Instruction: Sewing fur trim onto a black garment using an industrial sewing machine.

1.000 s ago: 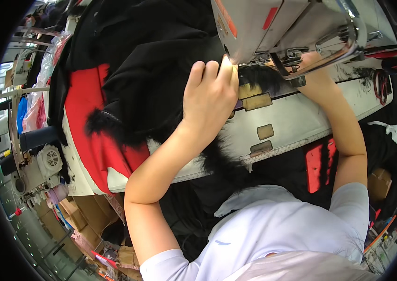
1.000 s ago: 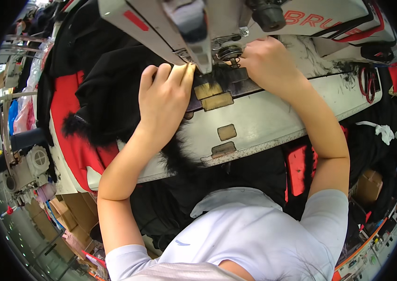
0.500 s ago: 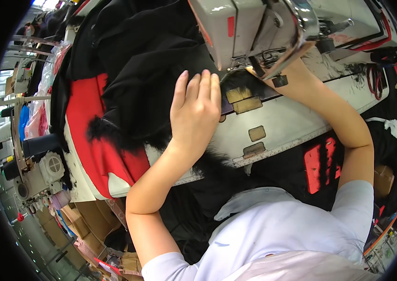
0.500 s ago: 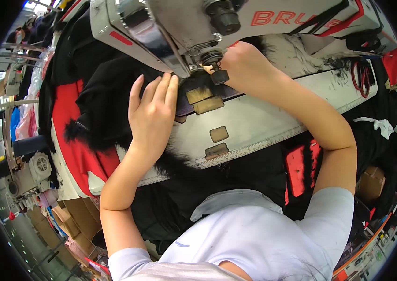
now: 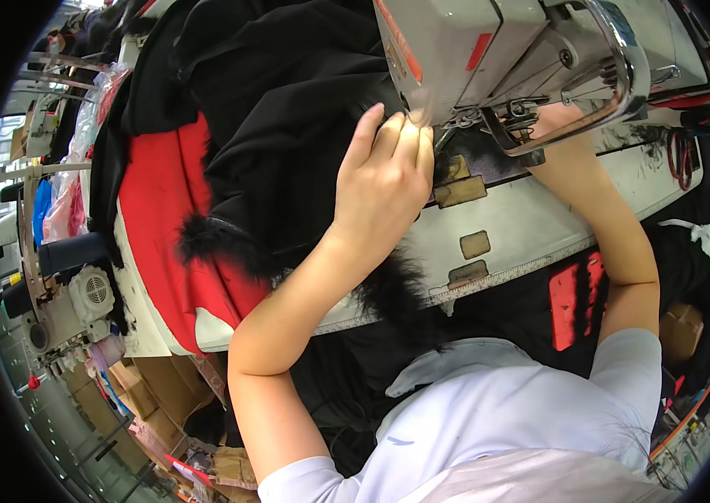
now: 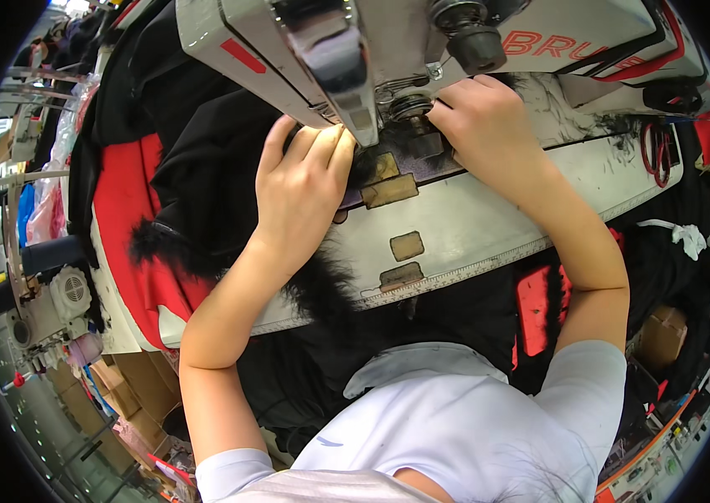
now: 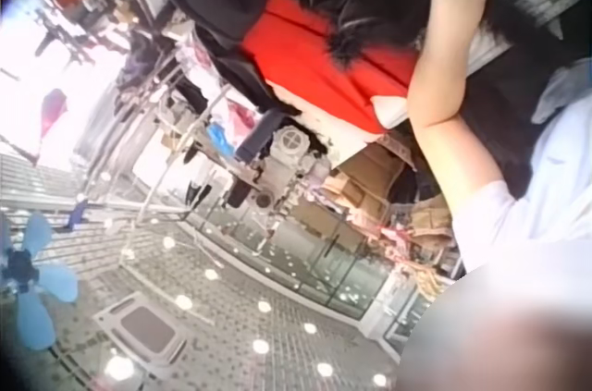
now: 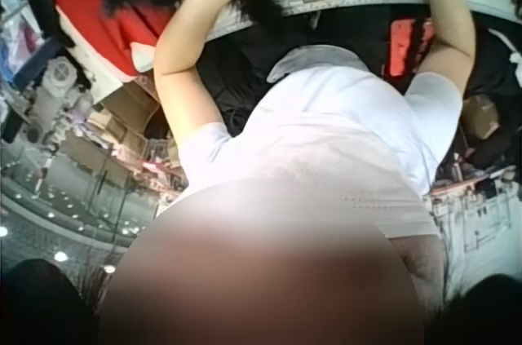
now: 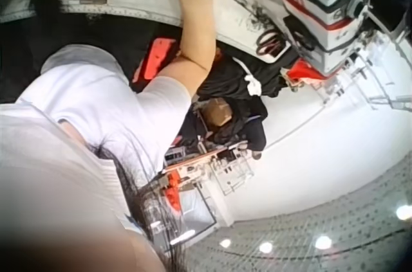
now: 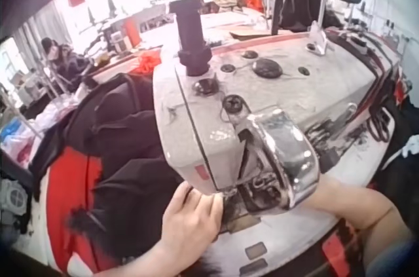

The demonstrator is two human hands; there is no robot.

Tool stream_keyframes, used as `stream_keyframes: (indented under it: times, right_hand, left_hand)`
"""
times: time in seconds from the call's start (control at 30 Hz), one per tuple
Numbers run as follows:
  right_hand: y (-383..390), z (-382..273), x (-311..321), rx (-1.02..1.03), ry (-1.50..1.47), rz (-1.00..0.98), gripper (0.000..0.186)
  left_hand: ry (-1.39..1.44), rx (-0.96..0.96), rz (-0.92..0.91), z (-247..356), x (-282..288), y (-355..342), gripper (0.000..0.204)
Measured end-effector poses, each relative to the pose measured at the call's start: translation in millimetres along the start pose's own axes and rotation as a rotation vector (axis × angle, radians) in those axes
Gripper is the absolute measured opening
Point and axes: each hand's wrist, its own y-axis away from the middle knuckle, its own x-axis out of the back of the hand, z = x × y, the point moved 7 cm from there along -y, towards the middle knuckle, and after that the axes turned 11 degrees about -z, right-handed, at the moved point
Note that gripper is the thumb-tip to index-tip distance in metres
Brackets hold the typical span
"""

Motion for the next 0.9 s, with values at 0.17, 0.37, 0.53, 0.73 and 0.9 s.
stream_keyframes:
  times: [0.17, 0.37, 0.53, 0.73, 0.9]
  right_hand:
    - [1.1, 2.2, 1.1, 0.0, 0.013, -0.01, 0.02]
    - [1.4, 6.7, -3.0, 0.009, 0.018, 0.0, 0.021]
    - [-0.6, 4.5, 0.1, 0.039, 0.012, 0.026, 0.022]
    - [3.1, 8.8, -5.6, 0.037, 0.03, 0.002, 0.024]
    - [1.3, 11.2, -5.7, 0.02, -0.008, -0.024, 0.026]
  left_hand:
    - [-0.022, 0.018, -0.107, 2.4, 3.5, 1.2, 0.022]
    - [-0.033, 0.041, -0.133, 0.7, 3.5, 0.3, 0.019]
    - [-0.056, 0.03, -0.136, 0.7, 4.6, 2.4, 0.017]
    - [-0.023, 0.093, -0.103, -0.3, 17.5, 15.5, 0.03]
    - [0.211, -0.003, -0.057, 31.4, 33.6, 50.4, 0.025]
